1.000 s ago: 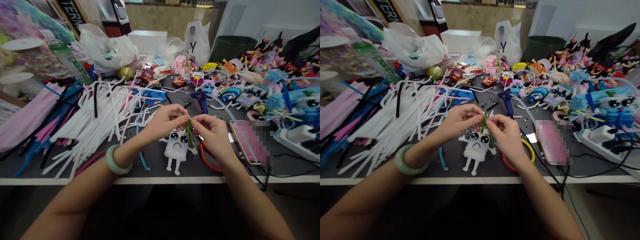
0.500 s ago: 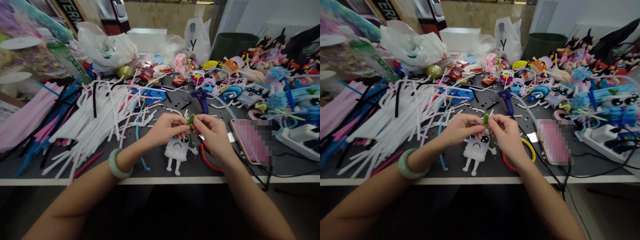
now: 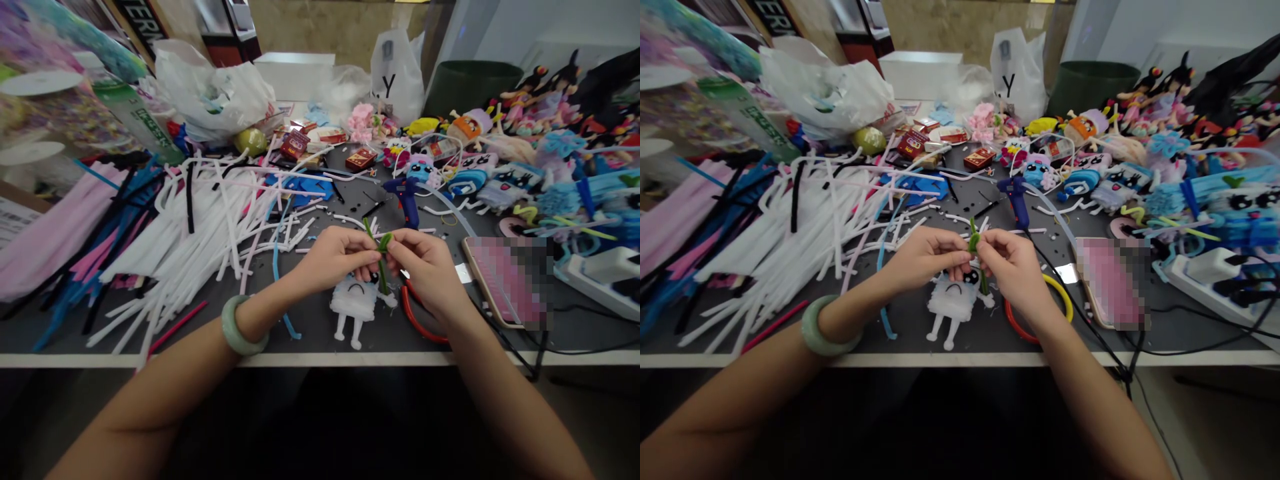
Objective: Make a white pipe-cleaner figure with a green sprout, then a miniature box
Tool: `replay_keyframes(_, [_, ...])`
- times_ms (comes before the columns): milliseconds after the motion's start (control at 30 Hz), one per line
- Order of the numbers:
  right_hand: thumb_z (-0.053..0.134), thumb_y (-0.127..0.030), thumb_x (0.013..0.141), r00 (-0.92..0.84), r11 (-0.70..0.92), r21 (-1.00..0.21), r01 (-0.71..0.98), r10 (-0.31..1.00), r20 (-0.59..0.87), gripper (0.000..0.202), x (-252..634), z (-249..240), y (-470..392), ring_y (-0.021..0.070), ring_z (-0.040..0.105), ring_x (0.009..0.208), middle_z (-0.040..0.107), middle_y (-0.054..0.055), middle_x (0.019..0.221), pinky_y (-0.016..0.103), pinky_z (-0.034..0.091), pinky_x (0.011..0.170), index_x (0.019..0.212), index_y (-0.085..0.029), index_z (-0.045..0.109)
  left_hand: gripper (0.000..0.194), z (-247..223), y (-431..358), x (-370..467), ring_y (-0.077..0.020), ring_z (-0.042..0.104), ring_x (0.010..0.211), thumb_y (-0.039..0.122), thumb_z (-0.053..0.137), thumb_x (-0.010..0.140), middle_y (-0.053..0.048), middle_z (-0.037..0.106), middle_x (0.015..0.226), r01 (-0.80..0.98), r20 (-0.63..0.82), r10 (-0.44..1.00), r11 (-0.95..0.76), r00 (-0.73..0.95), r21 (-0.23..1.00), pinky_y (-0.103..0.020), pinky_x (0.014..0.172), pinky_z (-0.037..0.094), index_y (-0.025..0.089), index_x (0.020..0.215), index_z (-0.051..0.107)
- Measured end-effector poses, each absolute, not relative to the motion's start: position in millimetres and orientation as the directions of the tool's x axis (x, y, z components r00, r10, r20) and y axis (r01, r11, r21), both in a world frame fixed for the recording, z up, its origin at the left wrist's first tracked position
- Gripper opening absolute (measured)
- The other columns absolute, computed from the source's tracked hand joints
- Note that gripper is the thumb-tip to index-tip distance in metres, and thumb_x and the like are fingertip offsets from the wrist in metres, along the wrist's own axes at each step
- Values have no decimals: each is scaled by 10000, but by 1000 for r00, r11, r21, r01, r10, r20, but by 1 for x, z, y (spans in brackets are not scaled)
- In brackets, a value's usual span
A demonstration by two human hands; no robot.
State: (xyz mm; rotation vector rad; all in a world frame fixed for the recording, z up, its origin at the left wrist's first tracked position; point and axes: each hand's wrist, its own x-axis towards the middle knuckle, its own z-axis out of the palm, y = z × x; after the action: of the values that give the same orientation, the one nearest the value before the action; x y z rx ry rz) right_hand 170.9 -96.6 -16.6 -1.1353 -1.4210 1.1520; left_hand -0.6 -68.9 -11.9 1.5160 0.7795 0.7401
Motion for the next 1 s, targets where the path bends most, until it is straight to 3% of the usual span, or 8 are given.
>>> replay_keyframes(167, [590,-380,864,-14,192,-955,227,981,193,216,176,-19,-94,126,545,596,626,7,708,251,442,560,815,-183,664,171,-14,-65,-2,-82,608,473,269,687,791,-11,674,612,1,19,874,-22,486,1000,-185,480,506,123,717,637])
replay_keyframes(267, [624,-280,849,-87,272,-807,524,960,266,142,181,-21,-93,144,583,680,684,21,807,272,446,662,926,-190,703,216,-16,-61,-3,-81,608,465,297,730,765,-9,670,602,-74,25,920,5,391,997,-174,448,484,119,713,621])
replay_keyframes(367, [653,-212,821,-220,271,-671,690,962,163,174,182,-22,-93,159,615,716,718,25,845,280,436,707,985,-203,710,268,-19,-57,-3,-77,595,447,328,762,740,-5,658,576,-138,30,946,16,324,990,-171,436,472,120,685,602])
replay_keyframes(500, [602,-227,864,-254,210,-618,757,967,17,172,180,-22,-94,167,633,721,726,35,832,270,419,680,1008,-195,691,325,-22,-54,-4,-72,583,439,385,777,726,3,642,556,-152,29,959,15,283,988,-171,433,458,126,668,589])
replay_keyframes(633, [588,-248,874,-242,180,-597,782,970,-24,142,178,-22,-94,153,604,652,697,17,736,253,390,614,954,-183,686,346,-25,-52,-4,-72,579,440,408,788,710,1,646,565,-149,32,959,11,283,989,-176,434,449,129,669,587])
replay_keyframes(900, [548,-369,917,-148,159,-523,838,987,62,264,181,-23,-94,192,577,694,684,70,761,296,352,639,863,-168,711,301,-29,-51,-3,-75,567,454,398,761,694,7,646,588,-100,20,959,9,282,995,-188,446,446,135,720,615])
replay_keyframes(1000, [585,-376,893,-118,227,-655,721,971,207,260,179,-23,-93,176,581,714,693,57,837,289,406,680,997,-174,710,271,-28,-53,-4,-78,559,469,381,740,706,5,635,594,-41,37,945,-25,324,999,-195,463,449,132,718,633])
